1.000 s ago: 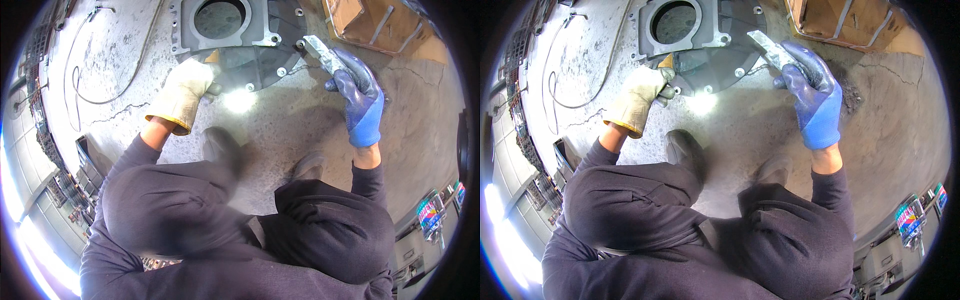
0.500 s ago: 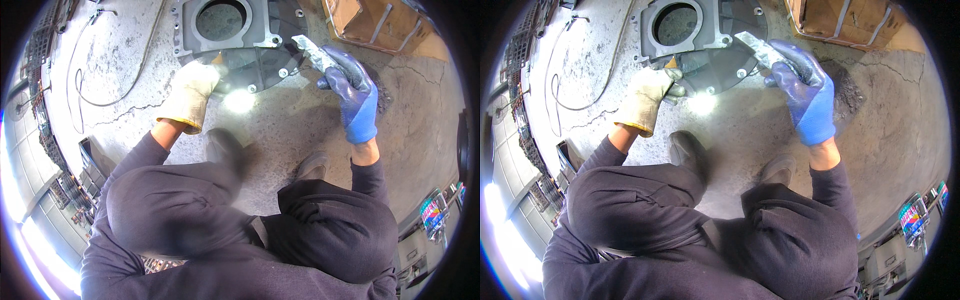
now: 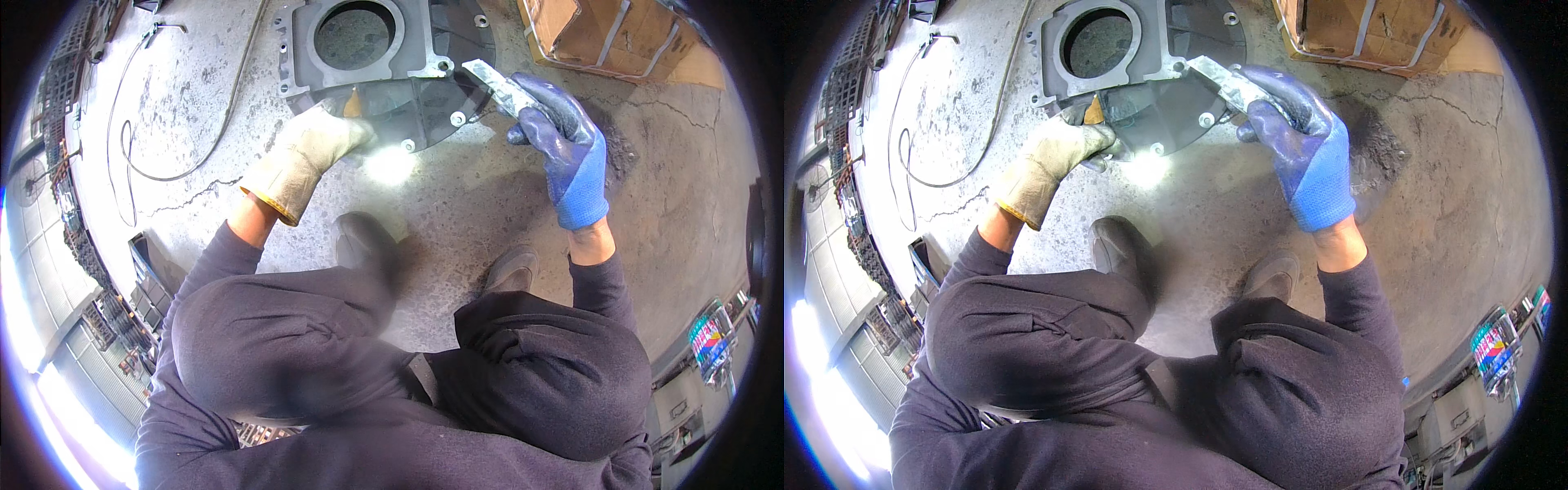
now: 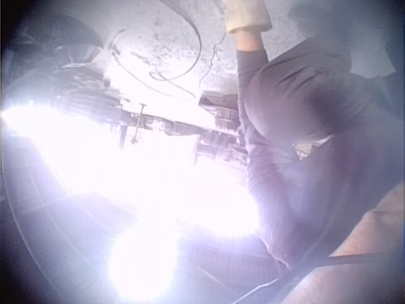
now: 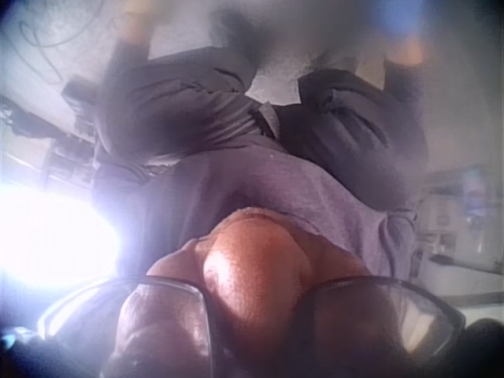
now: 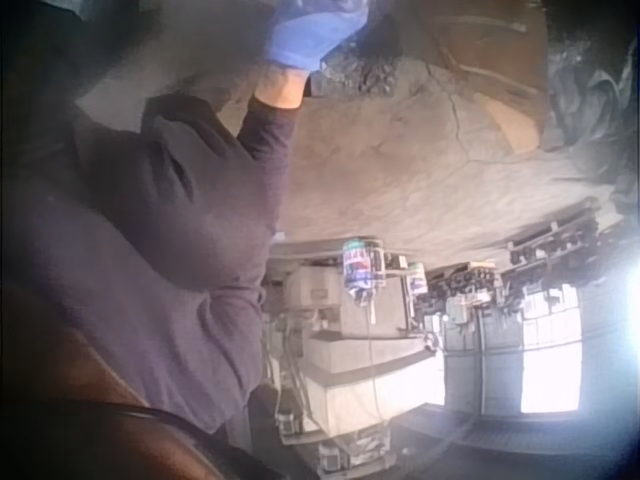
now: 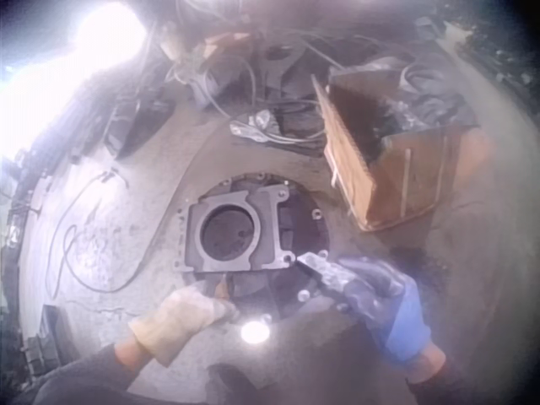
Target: The person scrapes a metal part with a handheld tool, removing material from its surface. They hold the part steady with one hand and scrape with the other, occasionally adjusting their position and the part's orientation.
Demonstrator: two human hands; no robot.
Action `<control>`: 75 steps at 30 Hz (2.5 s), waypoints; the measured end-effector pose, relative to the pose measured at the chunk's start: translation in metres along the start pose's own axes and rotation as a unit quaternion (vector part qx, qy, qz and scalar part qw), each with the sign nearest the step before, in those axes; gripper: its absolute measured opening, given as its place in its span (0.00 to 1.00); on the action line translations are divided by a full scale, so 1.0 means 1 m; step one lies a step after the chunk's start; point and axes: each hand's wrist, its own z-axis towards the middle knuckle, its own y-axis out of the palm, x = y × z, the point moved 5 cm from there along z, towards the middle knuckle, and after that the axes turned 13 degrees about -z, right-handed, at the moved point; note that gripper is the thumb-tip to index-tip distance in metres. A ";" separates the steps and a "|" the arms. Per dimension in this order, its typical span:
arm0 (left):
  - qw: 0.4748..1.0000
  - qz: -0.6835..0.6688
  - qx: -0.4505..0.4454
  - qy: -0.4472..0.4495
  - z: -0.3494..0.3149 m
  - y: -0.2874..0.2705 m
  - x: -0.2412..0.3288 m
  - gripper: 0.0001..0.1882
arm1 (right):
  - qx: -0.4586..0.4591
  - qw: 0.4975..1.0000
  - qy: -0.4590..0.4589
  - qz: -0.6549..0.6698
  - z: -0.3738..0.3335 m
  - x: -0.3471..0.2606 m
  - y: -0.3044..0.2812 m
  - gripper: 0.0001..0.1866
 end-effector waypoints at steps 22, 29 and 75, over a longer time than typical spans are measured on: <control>0.914 -0.366 0.091 -0.151 0.002 -0.009 0.046 0.13 | 0.373 0.903 0.197 -0.079 -0.156 0.130 -0.143 0.15; 0.946 -0.271 0.097 -0.147 0.008 -0.014 0.057 0.15 | 0.392 0.889 0.227 -0.068 -0.171 0.155 -0.144 0.16; 0.991 -0.087 0.048 -0.089 0.008 -0.011 0.047 0.12 | 0.313 0.884 0.237 0.252 -0.184 0.148 -0.116 0.21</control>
